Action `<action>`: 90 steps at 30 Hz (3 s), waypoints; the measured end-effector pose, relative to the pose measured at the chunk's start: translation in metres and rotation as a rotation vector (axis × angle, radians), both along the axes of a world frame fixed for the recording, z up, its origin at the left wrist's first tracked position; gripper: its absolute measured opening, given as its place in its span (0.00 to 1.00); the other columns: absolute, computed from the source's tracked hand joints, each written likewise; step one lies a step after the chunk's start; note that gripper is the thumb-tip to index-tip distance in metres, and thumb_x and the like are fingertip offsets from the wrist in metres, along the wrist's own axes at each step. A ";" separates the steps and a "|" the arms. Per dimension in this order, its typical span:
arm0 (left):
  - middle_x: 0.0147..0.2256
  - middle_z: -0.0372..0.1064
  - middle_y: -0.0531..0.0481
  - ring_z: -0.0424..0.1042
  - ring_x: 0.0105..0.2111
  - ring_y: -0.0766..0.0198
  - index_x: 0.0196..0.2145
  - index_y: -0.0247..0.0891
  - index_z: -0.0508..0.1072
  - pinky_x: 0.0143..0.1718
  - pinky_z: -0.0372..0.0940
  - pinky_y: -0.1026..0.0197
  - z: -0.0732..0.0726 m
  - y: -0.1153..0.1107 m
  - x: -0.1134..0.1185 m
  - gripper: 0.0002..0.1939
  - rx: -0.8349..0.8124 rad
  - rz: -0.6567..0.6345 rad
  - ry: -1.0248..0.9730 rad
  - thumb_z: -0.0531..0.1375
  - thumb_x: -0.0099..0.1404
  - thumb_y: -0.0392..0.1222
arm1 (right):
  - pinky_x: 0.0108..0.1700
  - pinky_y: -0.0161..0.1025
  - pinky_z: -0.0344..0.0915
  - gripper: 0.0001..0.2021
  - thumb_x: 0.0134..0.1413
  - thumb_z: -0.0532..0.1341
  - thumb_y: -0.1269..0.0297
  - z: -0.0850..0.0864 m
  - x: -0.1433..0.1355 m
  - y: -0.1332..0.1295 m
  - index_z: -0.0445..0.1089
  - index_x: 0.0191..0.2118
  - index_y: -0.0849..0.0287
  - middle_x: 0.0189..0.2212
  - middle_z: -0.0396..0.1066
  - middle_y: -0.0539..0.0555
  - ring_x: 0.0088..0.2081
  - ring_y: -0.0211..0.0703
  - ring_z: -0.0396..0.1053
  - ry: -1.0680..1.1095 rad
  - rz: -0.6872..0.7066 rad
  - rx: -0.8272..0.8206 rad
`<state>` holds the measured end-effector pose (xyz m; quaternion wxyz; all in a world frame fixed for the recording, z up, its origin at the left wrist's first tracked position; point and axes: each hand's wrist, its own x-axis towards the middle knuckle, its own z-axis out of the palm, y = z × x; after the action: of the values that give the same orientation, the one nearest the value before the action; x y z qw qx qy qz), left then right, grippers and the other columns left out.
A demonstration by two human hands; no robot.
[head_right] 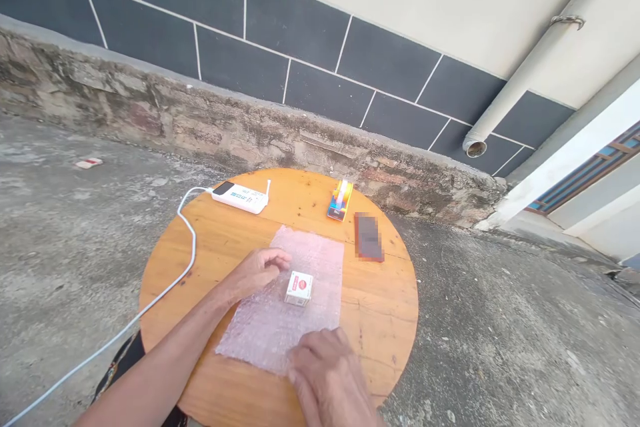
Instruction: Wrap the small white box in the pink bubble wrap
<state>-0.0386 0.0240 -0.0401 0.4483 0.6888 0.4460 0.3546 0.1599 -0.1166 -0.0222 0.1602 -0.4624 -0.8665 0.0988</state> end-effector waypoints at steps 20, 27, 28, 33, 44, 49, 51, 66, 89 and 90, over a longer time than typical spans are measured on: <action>0.32 0.69 0.50 0.65 0.38 0.59 0.34 0.40 0.74 0.40 0.59 0.59 -0.013 -0.003 0.010 0.18 0.499 -0.055 0.275 0.52 0.49 0.25 | 0.52 0.50 0.60 0.27 0.50 0.61 0.68 0.007 0.015 0.072 0.60 0.58 0.56 0.52 0.66 0.57 0.52 0.53 0.64 0.109 -0.267 -0.021; 0.34 0.68 0.50 0.65 0.40 0.60 0.34 0.40 0.74 0.42 0.61 0.59 -0.016 -0.002 0.011 0.18 0.558 -0.108 0.266 0.52 0.51 0.23 | 0.52 0.52 0.62 0.24 0.52 0.59 0.58 0.005 0.101 0.055 0.62 0.55 0.56 0.51 0.67 0.57 0.51 0.54 0.66 0.183 -0.513 -0.045; 0.34 0.68 0.50 0.65 0.40 0.60 0.33 0.39 0.74 0.42 0.61 0.59 -0.016 -0.001 0.011 0.18 0.564 -0.115 0.263 0.52 0.51 0.23 | 0.52 0.52 0.62 0.24 0.51 0.59 0.58 0.004 0.112 0.055 0.62 0.55 0.56 0.51 0.67 0.57 0.51 0.53 0.66 0.180 -0.525 -0.048; 0.36 0.68 0.49 0.65 0.40 0.60 0.34 0.39 0.74 0.43 0.61 0.58 -0.018 0.000 0.011 0.20 0.576 -0.139 0.255 0.50 0.49 0.22 | 0.55 0.52 0.59 0.27 0.51 0.57 0.59 0.003 0.135 0.058 0.60 0.58 0.57 0.53 0.65 0.59 0.54 0.53 0.63 0.068 -0.485 -0.030; 0.35 0.67 0.49 0.65 0.39 0.60 0.32 0.39 0.74 0.42 0.62 0.58 -0.014 -0.002 0.010 0.19 0.565 -0.154 0.280 0.50 0.50 0.23 | 0.54 0.54 0.57 0.20 0.56 0.57 0.65 0.007 0.022 0.060 0.64 0.55 0.54 0.59 0.58 0.58 0.56 0.54 0.58 -0.055 -0.232 0.085; 0.43 0.65 0.47 0.62 0.47 0.57 0.36 0.40 0.74 0.50 0.61 0.55 -0.018 -0.001 0.007 0.22 0.565 -0.139 0.292 0.51 0.48 0.24 | 0.58 0.56 0.51 0.36 0.50 0.63 0.47 -0.007 0.008 0.089 0.57 0.62 0.57 0.62 0.51 0.62 0.61 0.59 0.51 -0.117 -0.143 -0.012; 0.49 0.62 0.47 0.58 0.53 0.55 0.39 0.41 0.73 0.56 0.57 0.52 -0.019 0.000 0.006 0.24 0.569 -0.108 0.290 0.52 0.47 0.25 | 0.59 0.57 0.49 0.39 0.49 0.61 0.42 -0.013 0.010 0.094 0.55 0.63 0.58 0.63 0.49 0.63 0.62 0.60 0.48 -0.130 -0.139 -0.035; 0.52 0.65 0.46 0.59 0.54 0.54 0.45 0.40 0.71 0.56 0.53 0.49 -0.016 0.000 0.004 0.26 0.502 -0.041 0.393 0.53 0.47 0.28 | 0.60 0.56 0.50 0.25 0.60 0.55 0.53 -0.021 0.011 0.087 0.59 0.61 0.58 0.62 0.54 0.60 0.61 0.56 0.51 -0.075 -0.216 0.077; 0.58 0.59 0.49 0.56 0.57 0.56 0.57 0.41 0.59 0.59 0.51 0.50 -0.014 0.001 0.008 0.38 0.435 -0.030 0.412 0.51 0.46 0.29 | 0.47 0.48 0.64 0.15 0.48 0.66 0.51 -0.020 0.025 0.096 0.77 0.38 0.56 0.50 0.69 0.58 0.53 0.56 0.61 1.611 -0.329 -0.519; 0.58 0.59 0.49 0.56 0.58 0.56 0.57 0.41 0.59 0.59 0.50 0.49 -0.015 0.002 0.008 0.38 0.434 -0.028 0.418 0.52 0.46 0.29 | 0.47 0.48 0.65 0.15 0.48 0.66 0.52 -0.020 0.026 0.096 0.77 0.38 0.56 0.50 0.68 0.58 0.54 0.56 0.60 1.627 -0.324 -0.525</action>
<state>-0.0306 0.0257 -0.0551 0.1939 0.8327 0.4326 0.2861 0.1858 -0.0209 -0.0420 0.6299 -0.3878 -0.3557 0.5712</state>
